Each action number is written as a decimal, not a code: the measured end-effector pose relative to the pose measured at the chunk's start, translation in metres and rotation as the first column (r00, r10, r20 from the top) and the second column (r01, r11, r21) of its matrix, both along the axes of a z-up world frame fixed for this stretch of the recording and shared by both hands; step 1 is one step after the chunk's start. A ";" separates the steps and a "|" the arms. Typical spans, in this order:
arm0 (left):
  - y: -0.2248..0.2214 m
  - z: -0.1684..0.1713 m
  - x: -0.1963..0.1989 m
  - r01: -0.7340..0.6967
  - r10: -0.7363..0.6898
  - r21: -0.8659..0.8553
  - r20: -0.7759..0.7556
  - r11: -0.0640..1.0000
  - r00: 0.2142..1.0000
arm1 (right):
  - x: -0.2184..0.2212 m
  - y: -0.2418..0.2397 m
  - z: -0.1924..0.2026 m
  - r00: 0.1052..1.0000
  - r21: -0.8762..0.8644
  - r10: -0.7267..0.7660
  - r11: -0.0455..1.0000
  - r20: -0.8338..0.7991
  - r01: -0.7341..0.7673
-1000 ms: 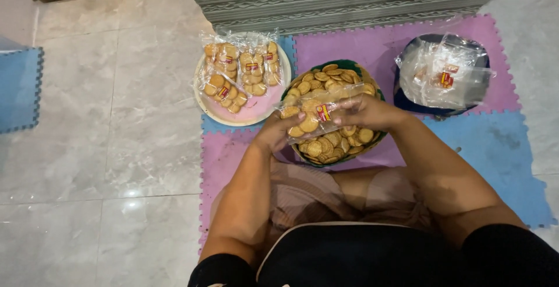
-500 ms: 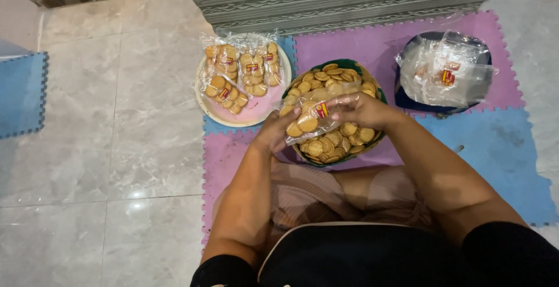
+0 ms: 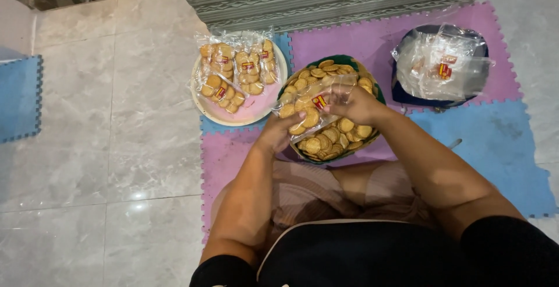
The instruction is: The person picks up small, round biscuits from a green basket and places them into clear plastic bags by hand. They handle the biscuits one or two at a time and place the filled bags onto a white tray.
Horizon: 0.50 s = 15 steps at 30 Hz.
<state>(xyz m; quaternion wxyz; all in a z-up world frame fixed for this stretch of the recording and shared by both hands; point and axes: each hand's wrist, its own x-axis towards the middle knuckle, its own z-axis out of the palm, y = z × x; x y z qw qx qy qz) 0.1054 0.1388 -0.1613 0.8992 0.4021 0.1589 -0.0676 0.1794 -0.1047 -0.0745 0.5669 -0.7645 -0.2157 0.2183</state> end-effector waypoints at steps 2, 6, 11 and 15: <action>-0.008 0.036 -0.009 -0.013 0.013 -0.005 -0.016 1.000 1.000 | -0.002 -0.003 0.000 1.000 -0.029 0.005 1.000 -0.004 -0.005; -0.022 0.049 -0.018 -0.068 0.067 -0.012 -0.042 0.998 0.997 | -0.001 -0.007 0.017 0.999 -0.102 0.035 0.994 -0.007 -0.035; -0.016 0.024 -0.003 -0.138 0.138 0.007 -0.077 0.990 0.987 | 0.001 0.000 0.042 0.999 -0.173 0.049 0.984 0.020 -0.045; -0.010 0.013 -0.004 -0.142 0.143 0.020 -0.109 0.990 0.984 | 0.009 -0.004 0.050 0.971 -0.048 0.212 0.975 -0.111 -0.218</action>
